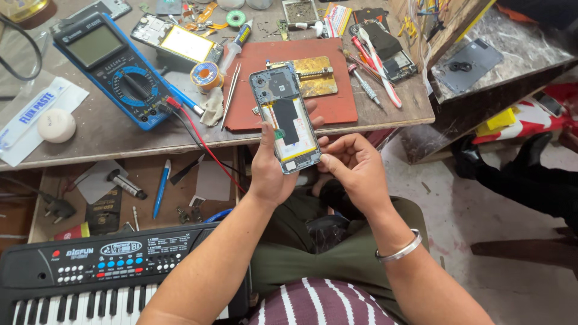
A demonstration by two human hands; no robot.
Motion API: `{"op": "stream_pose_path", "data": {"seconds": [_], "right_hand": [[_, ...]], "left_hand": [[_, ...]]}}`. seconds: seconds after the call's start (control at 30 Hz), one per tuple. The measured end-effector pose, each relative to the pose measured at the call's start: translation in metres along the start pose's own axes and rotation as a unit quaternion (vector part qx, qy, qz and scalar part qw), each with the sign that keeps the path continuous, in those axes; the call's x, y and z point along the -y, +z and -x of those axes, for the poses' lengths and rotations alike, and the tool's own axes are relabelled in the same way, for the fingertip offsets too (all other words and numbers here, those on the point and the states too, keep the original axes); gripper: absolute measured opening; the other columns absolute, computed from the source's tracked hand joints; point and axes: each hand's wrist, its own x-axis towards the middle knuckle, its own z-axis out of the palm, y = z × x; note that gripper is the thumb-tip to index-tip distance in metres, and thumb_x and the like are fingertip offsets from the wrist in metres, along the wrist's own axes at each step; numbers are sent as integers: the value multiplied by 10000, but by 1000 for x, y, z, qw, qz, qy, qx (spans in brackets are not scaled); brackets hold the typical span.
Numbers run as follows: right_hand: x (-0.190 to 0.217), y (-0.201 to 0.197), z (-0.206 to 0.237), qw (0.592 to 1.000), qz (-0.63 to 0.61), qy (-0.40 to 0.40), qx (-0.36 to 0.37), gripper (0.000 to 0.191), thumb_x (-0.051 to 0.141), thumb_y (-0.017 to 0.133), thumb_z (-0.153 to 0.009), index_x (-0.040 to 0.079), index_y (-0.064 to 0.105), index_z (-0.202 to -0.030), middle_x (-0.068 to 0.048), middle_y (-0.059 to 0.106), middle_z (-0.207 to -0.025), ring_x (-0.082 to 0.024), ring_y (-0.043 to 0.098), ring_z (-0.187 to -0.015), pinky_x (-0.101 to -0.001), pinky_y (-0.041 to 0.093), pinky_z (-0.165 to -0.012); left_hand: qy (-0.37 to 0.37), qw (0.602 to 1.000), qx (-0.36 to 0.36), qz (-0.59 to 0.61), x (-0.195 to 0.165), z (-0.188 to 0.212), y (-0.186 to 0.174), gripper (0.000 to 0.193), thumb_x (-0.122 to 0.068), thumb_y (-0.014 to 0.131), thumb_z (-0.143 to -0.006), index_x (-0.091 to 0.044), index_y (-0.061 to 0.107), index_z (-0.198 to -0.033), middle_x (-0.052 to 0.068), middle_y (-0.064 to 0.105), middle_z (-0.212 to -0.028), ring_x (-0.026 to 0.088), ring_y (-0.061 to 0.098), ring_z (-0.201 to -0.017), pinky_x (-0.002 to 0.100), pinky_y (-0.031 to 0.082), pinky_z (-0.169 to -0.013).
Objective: The person uses a screwdriver to remove screws from the back of a disassembled smartphone. They then connect a charging cable to the phone, observe the screen lighting up, and proceed to remove the back cover and internal components.
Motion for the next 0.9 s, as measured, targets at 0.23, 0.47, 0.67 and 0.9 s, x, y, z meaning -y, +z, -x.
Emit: {"op": "stream_pose_path", "data": {"seconds": [0.23,0.47,0.67,0.9], "right_hand": [[14,2,10,993,107,-38,-41,169,-14,747,-921,3,590,-981,-88,752,-995,-92,708,-872,-235,586,-748],[37,18,13,969,231,-66,-56,128,0,774,-911,-14,647,-897,-89,760,-901,-61,709,-822,-220,599,-735],[42,37,5,920,362,-109,-103,96,8,769,-865,-13,681,-834,-67,781,-811,-56,693,-739,-250,542,-623],[22,46,-2,862,412,-276,-105,147,-12,780,-817,-15,635,-838,-115,758,-850,-142,756,-791,-297,588,-706]], "left_hand": [[23,1000,18,-2,1,2,4,744,-580,374,-1089,-68,297,-1623,164,424,-1616,327,477,-1461,497,512,-1141],[45,999,23,-1,9,-1,1,668,-518,363,-1120,-65,318,-1608,165,464,-1577,319,507,-1434,489,531,-1126],[74,997,11,4,12,-10,-7,622,-481,361,-1128,-52,338,-1577,172,490,-1532,310,533,-1386,502,548,-1088],[77,997,-16,25,12,-15,-16,641,-502,334,-1116,-39,368,-1559,156,499,-1518,285,530,-1378,498,545,-1088]]}}
